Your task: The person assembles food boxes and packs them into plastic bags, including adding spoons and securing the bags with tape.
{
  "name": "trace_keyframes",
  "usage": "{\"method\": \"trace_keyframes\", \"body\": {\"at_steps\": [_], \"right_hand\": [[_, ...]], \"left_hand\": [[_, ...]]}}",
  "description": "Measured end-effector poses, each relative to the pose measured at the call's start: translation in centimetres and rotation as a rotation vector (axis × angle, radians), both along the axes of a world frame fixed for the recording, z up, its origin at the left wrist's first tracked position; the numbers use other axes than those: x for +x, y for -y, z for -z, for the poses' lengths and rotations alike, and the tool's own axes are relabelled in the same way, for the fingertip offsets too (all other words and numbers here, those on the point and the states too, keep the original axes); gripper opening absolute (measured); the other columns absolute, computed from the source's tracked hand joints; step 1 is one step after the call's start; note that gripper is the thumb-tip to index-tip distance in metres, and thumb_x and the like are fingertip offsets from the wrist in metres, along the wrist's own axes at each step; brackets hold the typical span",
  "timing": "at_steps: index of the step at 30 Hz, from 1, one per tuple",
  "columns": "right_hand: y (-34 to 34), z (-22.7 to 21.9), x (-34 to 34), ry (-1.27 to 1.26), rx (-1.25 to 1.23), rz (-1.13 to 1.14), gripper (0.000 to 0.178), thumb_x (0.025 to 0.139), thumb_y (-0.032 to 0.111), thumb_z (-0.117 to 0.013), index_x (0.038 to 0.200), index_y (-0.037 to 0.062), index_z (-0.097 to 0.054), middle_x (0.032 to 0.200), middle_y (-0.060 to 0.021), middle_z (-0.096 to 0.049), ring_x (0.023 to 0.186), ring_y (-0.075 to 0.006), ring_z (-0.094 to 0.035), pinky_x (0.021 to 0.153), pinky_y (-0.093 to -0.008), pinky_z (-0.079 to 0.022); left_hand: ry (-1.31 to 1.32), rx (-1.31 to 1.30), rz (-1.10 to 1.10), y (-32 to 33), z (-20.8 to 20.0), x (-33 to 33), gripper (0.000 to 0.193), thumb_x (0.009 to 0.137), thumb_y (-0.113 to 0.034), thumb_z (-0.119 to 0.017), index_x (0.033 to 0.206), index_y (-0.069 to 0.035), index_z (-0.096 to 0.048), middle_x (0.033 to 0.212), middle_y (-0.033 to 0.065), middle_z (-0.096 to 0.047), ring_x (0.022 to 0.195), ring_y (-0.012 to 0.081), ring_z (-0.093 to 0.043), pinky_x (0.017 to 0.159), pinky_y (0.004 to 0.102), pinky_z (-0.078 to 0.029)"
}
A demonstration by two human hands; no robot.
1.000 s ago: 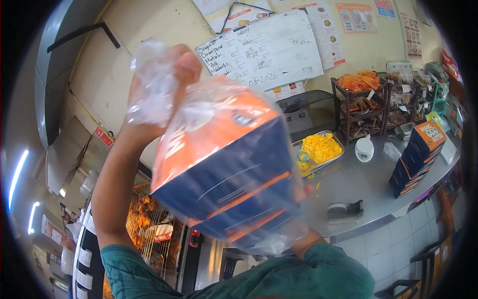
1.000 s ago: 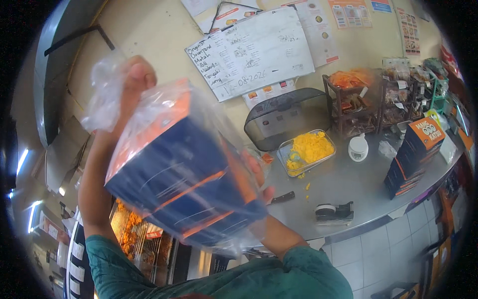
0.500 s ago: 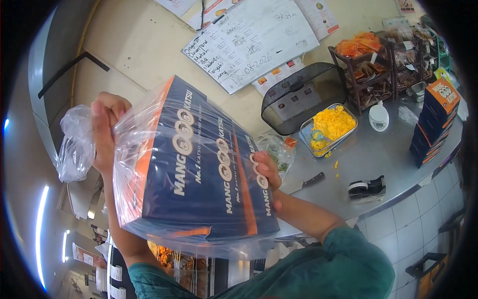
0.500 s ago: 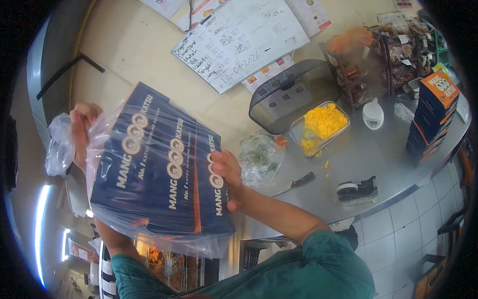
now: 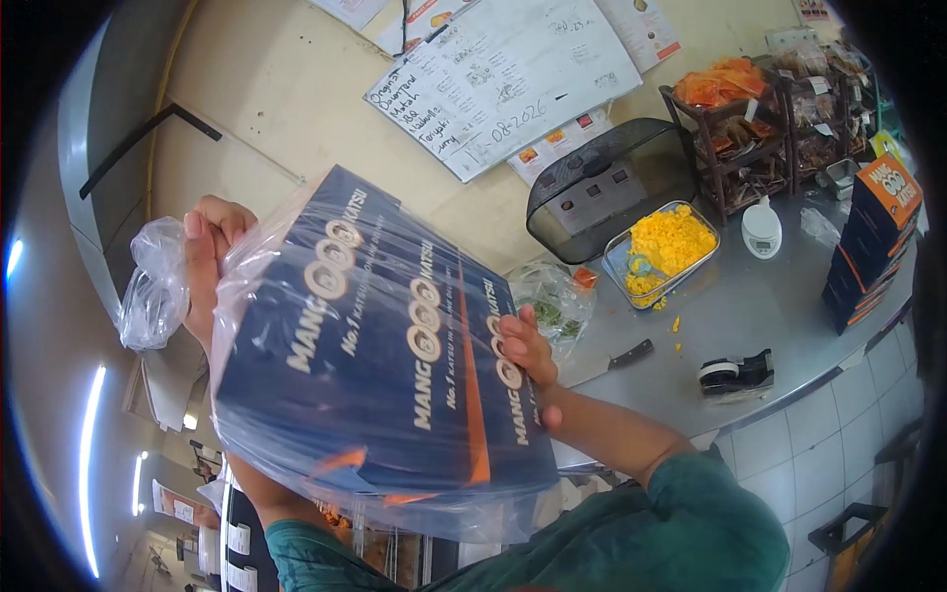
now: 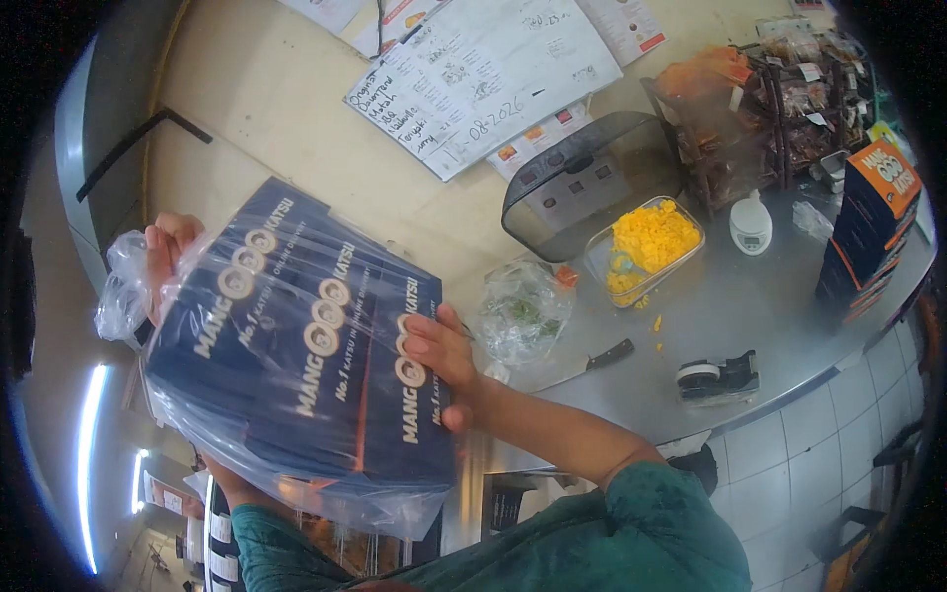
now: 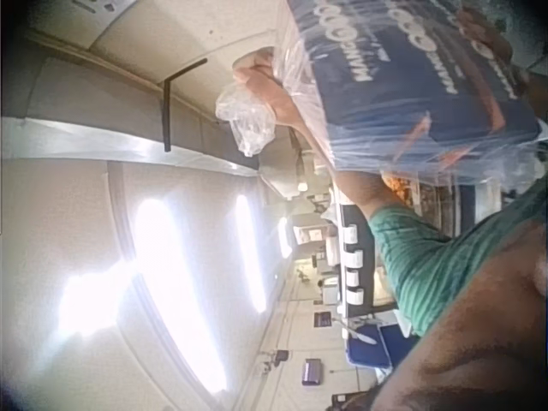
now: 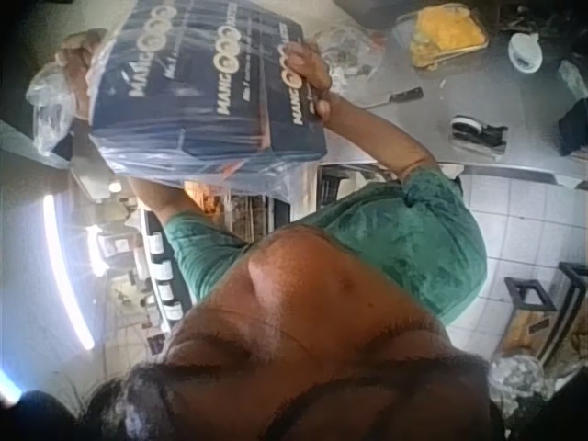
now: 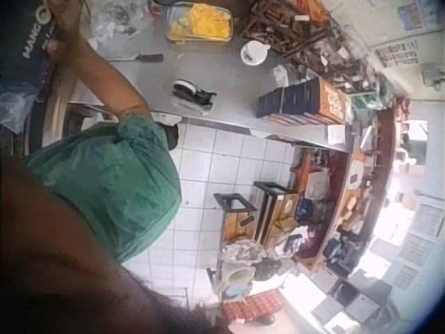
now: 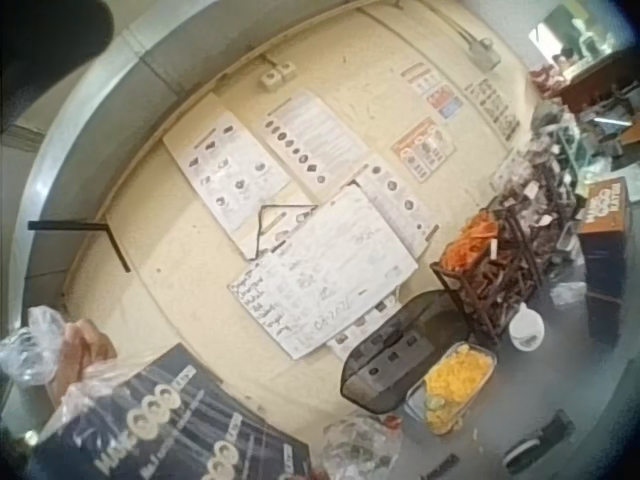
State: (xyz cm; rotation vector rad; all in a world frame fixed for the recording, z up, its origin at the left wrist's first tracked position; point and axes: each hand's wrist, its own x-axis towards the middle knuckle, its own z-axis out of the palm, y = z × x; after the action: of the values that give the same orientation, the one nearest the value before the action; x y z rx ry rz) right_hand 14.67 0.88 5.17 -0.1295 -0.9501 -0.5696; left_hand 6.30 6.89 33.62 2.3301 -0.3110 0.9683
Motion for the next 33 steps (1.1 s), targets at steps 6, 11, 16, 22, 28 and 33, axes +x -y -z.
{"method": "trace_keyframes", "body": {"at_steps": [6, 11, 16, 22, 28, 33], "right_hand": [[0.0, 0.2, -1.8, -0.152, 0.080, 0.098, 0.071, 0.099, 0.055, -0.024, 0.113, -0.0061, -0.057, 0.109, -0.0186, -0.063, 0.114, -0.0277, -0.057, 0.107, -0.0413, -0.033], [-0.3, 1.8, -2.3, -0.077, 0.007, 0.069, 0.069, 0.099, 0.055, -0.025, 0.111, -0.0055, -0.057, 0.106, -0.0176, -0.064, 0.109, -0.0268, -0.059, 0.102, -0.0402, -0.037], [-1.3, 2.3, -4.3, -0.018, -0.050, -0.068, 0.067, 0.100, 0.054, -0.026, 0.109, -0.0049, -0.058, 0.103, -0.0167, -0.065, 0.104, -0.0259, -0.061, 0.098, -0.0390, -0.040], [-1.0, 2.7, -4.4, 0.006, -0.126, -0.172, 0.065, 0.100, 0.053, -0.028, 0.107, -0.0042, -0.059, 0.099, -0.0157, -0.066, 0.098, -0.0248, -0.063, 0.093, -0.0377, -0.045], [1.9, 3.7, -3.0, -0.074, -0.582, -0.617, 0.063, 0.100, 0.051, -0.029, 0.105, -0.0034, -0.059, 0.095, -0.0146, -0.067, 0.092, -0.0237, -0.066, 0.087, -0.0363, -0.049], [7.0, 5.8, -0.1, -0.313, -1.213, -1.326, 0.061, 0.100, 0.051, -0.031, 0.103, -0.0028, -0.060, 0.092, -0.0137, -0.067, 0.087, -0.0228, -0.067, 0.083, -0.0352, -0.052]], "left_hand": [[-0.164, 0.265, -0.345, 1.1, -1.2, -3.3, 0.033, 0.091, -0.032, -0.060, 0.087, -0.001, -0.051, 0.074, 0.0049, -0.051, 0.065, 0.0156, -0.045, 0.059, 0.0263, -0.035], [-0.217, 0.381, -0.305, 3.9, 1.1, -1.9, 0.050, 0.086, -0.049, -0.065, 0.068, -0.004, -0.057, 0.066, -0.0005, -0.050, 0.060, 0.0087, -0.045, 0.051, 0.0260, -0.033], [-0.504, 0.440, -0.180, 4.1, 0.3, -0.5, 0.018, 0.080, -0.012, -0.070, 0.090, 0.000, -0.061, 0.084, 0.0078, -0.062, 0.074, 0.0199, -0.058, 0.070, 0.0309, -0.047], [-0.453, 0.562, -0.162, 3.6, 2.9, 1.3, 0.012, 0.084, -0.009, -0.066, 0.084, -0.001, -0.056, 0.074, 0.0062, -0.053, 0.068, 0.0119, -0.045, 0.063, 0.0289, -0.041], [-0.468, 0.288, -0.133, 3.4, 3.1, 2.2, 0.032, 0.083, -0.020, -0.068, 0.106, 0.000, -0.058, 0.107, 0.0104, -0.062, 0.098, 0.0200, -0.058, 0.084, 0.0332, -0.046], [-0.141, 0.371, 0.051, 0.3, 6.7, 2.6, 0.034, 0.091, -0.030, -0.061, 0.101, 0.002, -0.059, 0.101, 0.0082, -0.062, 0.091, 0.0191, -0.058, 0.081, 0.0318, -0.046]]}}
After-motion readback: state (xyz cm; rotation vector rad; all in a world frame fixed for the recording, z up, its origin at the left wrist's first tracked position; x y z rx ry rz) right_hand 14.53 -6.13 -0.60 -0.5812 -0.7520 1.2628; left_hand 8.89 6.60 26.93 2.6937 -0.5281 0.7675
